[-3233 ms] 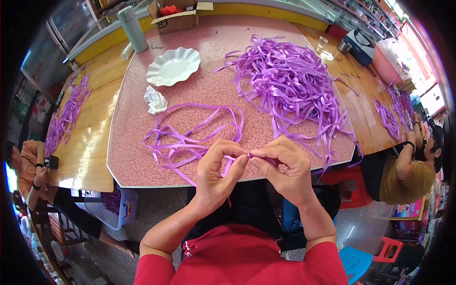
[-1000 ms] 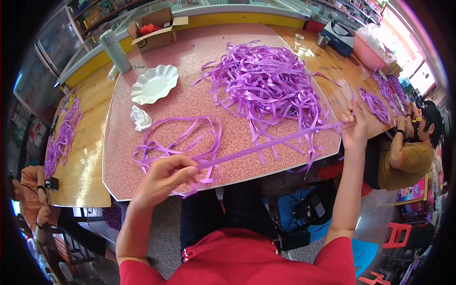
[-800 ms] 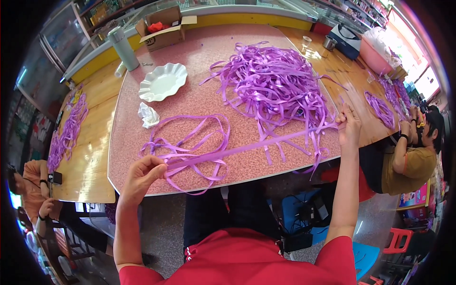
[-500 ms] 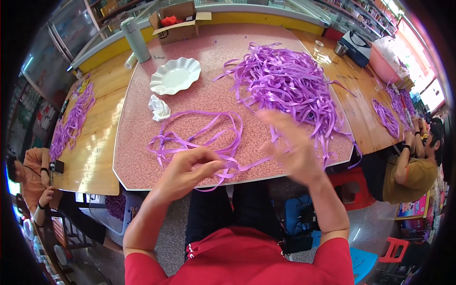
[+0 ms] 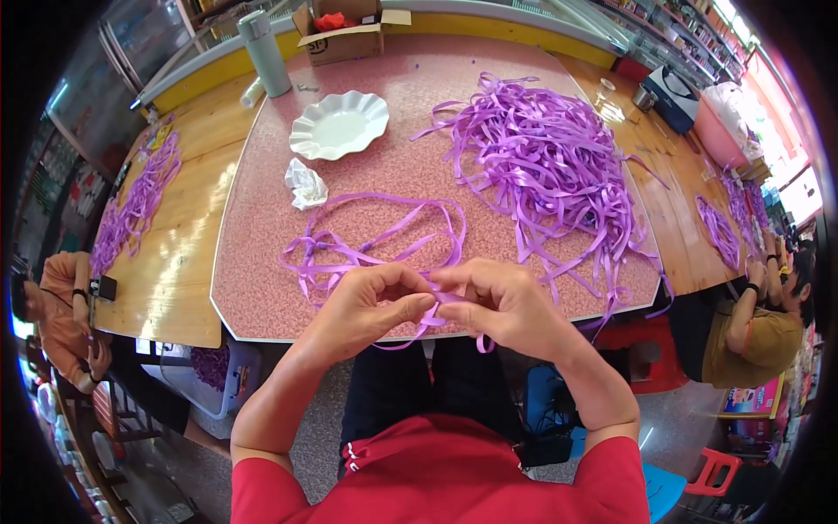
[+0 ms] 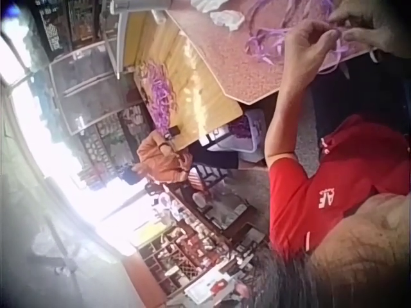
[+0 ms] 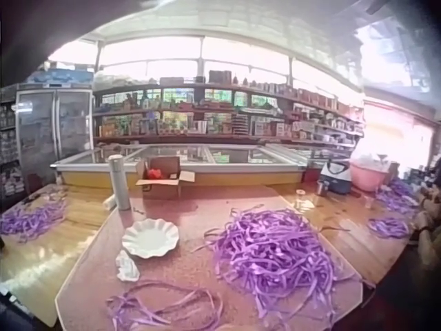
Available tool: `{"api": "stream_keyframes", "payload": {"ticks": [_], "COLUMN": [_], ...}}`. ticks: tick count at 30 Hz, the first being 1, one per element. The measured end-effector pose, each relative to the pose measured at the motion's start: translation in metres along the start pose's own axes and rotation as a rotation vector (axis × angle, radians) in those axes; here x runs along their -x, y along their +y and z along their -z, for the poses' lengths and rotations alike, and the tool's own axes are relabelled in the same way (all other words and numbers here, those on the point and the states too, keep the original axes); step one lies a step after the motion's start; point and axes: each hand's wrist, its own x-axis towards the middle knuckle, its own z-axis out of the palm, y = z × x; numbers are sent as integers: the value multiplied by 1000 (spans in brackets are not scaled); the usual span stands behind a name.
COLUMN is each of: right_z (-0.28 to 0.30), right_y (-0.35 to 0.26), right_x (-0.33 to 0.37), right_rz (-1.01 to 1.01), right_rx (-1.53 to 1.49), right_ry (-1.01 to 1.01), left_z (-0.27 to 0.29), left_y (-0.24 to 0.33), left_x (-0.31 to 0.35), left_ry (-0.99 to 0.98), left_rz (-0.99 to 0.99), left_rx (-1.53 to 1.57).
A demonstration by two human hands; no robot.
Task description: Tying knots in long purple plastic strips at a factory workbench.
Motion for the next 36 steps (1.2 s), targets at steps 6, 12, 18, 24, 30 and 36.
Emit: {"api": "stream_keyframes", "payload": {"ticks": [6,12,18,24,30,36], "right_z": [-2,-2,3,3,6,8], "right_y": [10,1,9,5,6,6], "right_x": [1,5,13,17,18,19], "right_rz": [189,229,274,150,17,-54], "right_rx": [119,217,287,213,11,-207], "right_ry": [204,200,237,212,179,168], "left_z": [6,-23,-36,-37,-36,-37], "left_y": [1,-19,-12,-17,-17,-15], "left_x": [0,-10,-8,-4,0,-3], "left_ry": [43,152,72,127,-25,-30], "left_rz": [-61,-185,-118,-268,-165,-193], "left_rx": [-89,72,-63,-243,65,228]}}
